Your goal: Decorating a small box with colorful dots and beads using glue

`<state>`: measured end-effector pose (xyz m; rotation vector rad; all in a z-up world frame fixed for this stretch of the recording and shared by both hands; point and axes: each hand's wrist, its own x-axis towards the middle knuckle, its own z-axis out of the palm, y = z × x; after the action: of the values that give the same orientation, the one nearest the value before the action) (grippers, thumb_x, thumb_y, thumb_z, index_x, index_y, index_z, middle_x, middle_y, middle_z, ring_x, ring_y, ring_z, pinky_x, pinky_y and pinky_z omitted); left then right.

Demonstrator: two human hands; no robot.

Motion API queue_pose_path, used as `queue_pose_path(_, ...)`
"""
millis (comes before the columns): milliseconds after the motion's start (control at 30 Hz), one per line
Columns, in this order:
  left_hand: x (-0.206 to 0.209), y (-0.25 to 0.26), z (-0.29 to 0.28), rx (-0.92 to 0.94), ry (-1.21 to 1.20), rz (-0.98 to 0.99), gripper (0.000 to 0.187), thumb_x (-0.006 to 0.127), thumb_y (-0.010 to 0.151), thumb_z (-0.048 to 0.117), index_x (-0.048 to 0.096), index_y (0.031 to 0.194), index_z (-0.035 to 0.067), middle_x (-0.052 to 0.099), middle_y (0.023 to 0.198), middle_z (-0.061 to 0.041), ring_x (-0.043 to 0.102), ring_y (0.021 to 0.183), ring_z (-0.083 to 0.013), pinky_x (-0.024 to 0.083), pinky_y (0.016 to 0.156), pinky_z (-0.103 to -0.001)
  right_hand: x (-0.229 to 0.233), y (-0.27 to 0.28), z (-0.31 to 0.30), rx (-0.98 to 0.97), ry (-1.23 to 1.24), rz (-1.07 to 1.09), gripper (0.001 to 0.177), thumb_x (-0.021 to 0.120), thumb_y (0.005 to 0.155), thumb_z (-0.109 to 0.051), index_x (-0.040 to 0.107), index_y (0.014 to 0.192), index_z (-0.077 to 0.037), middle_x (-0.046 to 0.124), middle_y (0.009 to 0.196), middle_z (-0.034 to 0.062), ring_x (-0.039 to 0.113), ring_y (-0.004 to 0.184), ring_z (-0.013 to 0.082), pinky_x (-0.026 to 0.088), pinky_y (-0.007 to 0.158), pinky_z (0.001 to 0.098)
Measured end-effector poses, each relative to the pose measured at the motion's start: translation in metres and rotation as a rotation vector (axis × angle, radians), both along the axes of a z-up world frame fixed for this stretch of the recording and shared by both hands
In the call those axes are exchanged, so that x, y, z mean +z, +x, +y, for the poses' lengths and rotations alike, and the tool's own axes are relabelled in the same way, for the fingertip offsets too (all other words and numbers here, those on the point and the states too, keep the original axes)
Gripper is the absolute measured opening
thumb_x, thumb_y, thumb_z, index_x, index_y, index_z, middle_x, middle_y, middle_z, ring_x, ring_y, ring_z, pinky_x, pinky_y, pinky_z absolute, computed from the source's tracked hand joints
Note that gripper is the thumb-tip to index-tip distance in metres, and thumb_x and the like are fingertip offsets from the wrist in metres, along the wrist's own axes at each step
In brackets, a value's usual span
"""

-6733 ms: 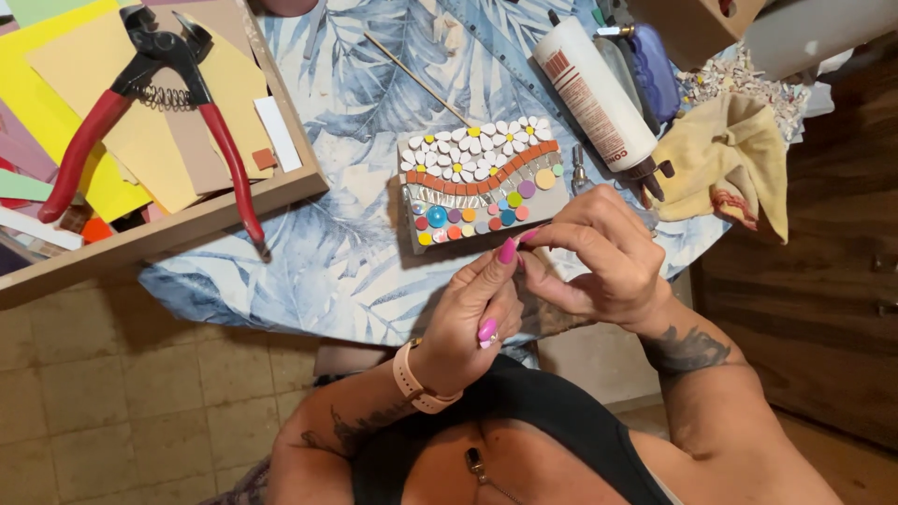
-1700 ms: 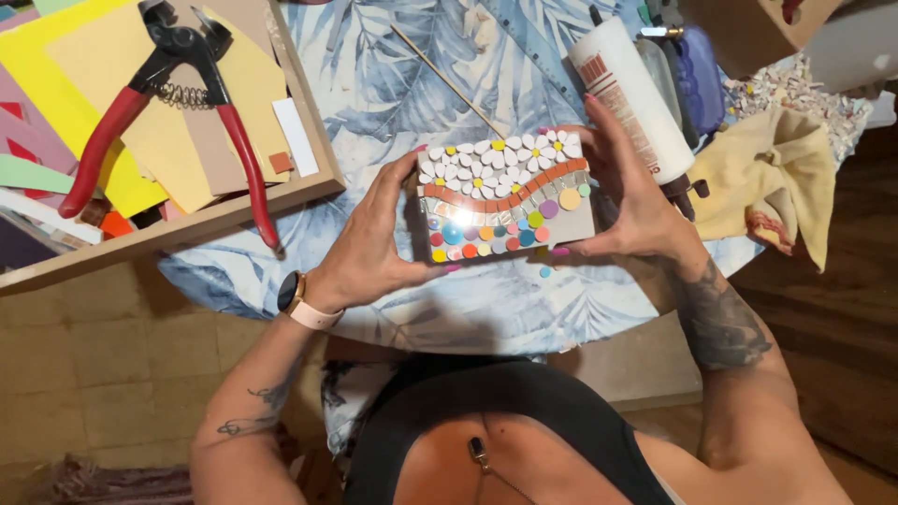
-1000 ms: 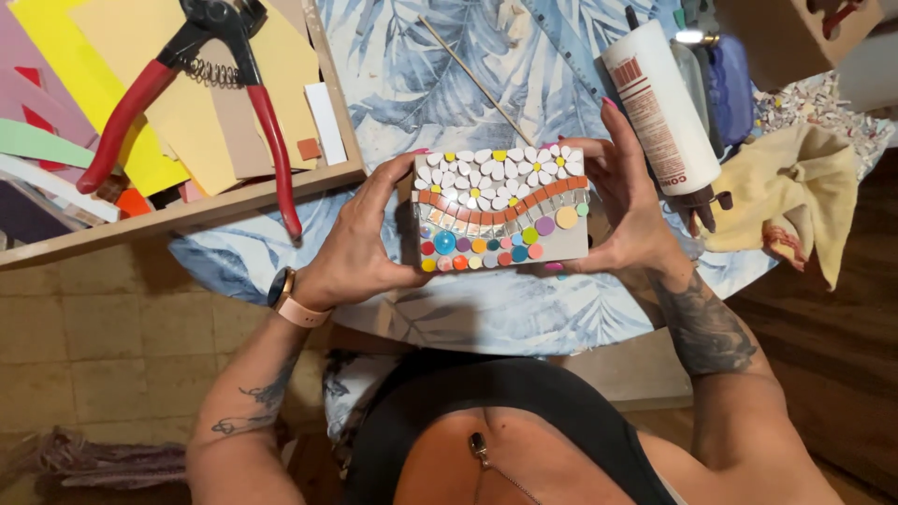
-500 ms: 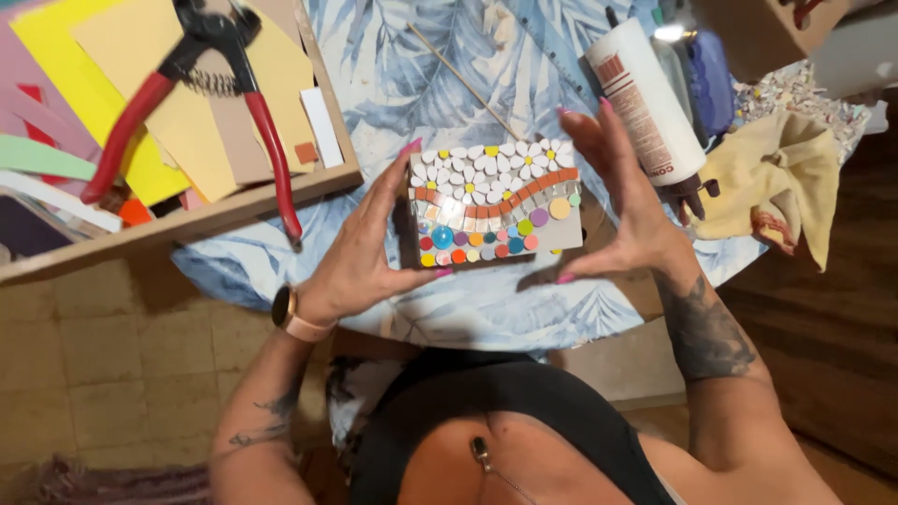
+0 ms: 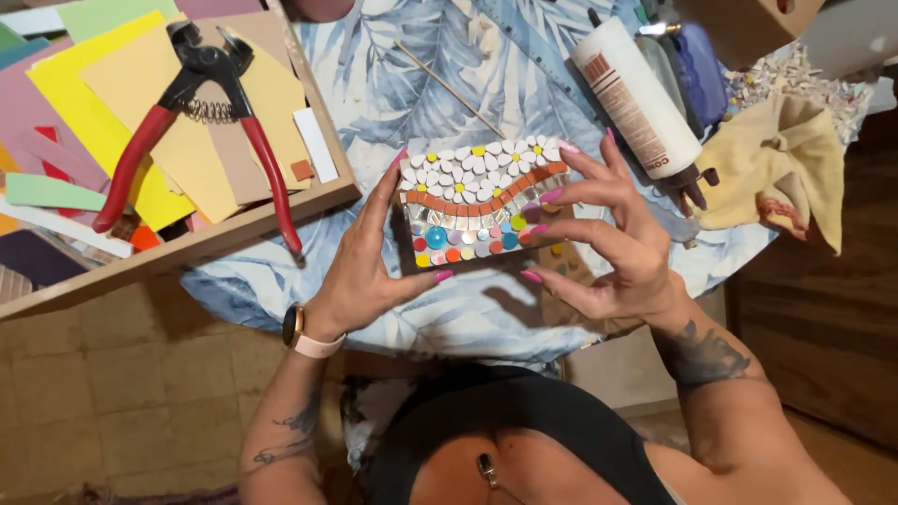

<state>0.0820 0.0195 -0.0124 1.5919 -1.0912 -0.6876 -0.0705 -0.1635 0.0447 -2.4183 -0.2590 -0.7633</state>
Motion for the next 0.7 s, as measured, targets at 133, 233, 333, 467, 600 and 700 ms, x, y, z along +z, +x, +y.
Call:
queue_pose_path(133,0.004,-0.004,0.009,-0.001,0.006,0.028,0.090,0.069,0.070,0.028,0.008,0.135,0.011,0.013,0.143,-0.012,0.018,0.132,-0.0282,0.024,0.105,-0.040,-0.002,0.003,0.003,0.000,0.017,0.034,0.023,0.068,0.072,-0.016,0.058,0.089,-0.003,0.049,0.100,0.0161,0.043,0.113,0.0422,0.017,0.106,0.0577)
queue_pose_path(233,0.005,-0.013,0.021,0.057,0.052,-0.004,0.092,0.069,0.067,0.027,0.009,0.134,0.007,0.016,0.142,-0.013,0.018,0.132,-0.0268,0.018,0.106,-0.035,-0.005,0.004,0.005,-0.005,-0.035,0.010,0.022,0.069,0.069,-0.018,0.059,0.082,-0.003,0.051,0.099,0.0158,0.041,0.113,0.0355,0.011,0.105,0.0600)
queue_pose_path(333,0.003,-0.027,0.035,0.183,-0.022,-0.028,0.083,0.068,0.066,0.021,0.020,0.131,0.002,0.028,0.136,-0.017,0.028,0.127,-0.0288,0.024,0.106,-0.038,0.000,0.009,0.007,0.035,-0.040,0.021,0.018,0.068,0.072,-0.014,0.059,0.082,-0.001,0.052,0.096,0.0165,0.044,0.109,0.0389,0.013,0.104,0.0596)
queue_pose_path(467,0.005,-0.043,0.046,0.350,-0.117,-0.148,0.062,0.066,0.071,0.017,0.036,0.121,-0.002,0.043,0.124,-0.018,0.041,0.119,-0.0297,0.034,0.102,-0.037,0.000,0.013,0.007,0.043,-0.102,0.055,0.017,0.069,0.073,-0.014,0.060,0.081,-0.002,0.051,0.095,0.0164,0.047,0.107,0.0449,0.011,0.102,0.0619)
queue_pose_path(600,0.007,-0.051,0.050,0.425,-0.211,-0.138,0.045,0.059,0.074,0.013,0.043,0.112,-0.003,0.048,0.114,-0.021,0.046,0.115,-0.0328,0.042,0.095,-0.036,0.003,0.018,0.008,0.070,-0.149,0.072,0.014,0.067,0.076,-0.013,0.060,0.082,-0.003,0.049,0.099,0.0159,0.045,0.109,0.0463,0.009,0.101,0.0629)
queue_pose_path(700,0.001,-0.051,0.051,0.475,-0.307,-0.196,0.035,0.052,0.077,0.014,0.042,0.107,-0.002,0.052,0.105,-0.016,0.047,0.112,-0.0353,0.042,0.096,-0.044,0.001,0.021,0.010,0.080,-0.180,0.049,0.013,0.066,0.077,-0.013,0.060,0.081,-0.003,0.052,0.097,0.0176,0.046,0.108,0.0455,0.007,0.099,0.0641)
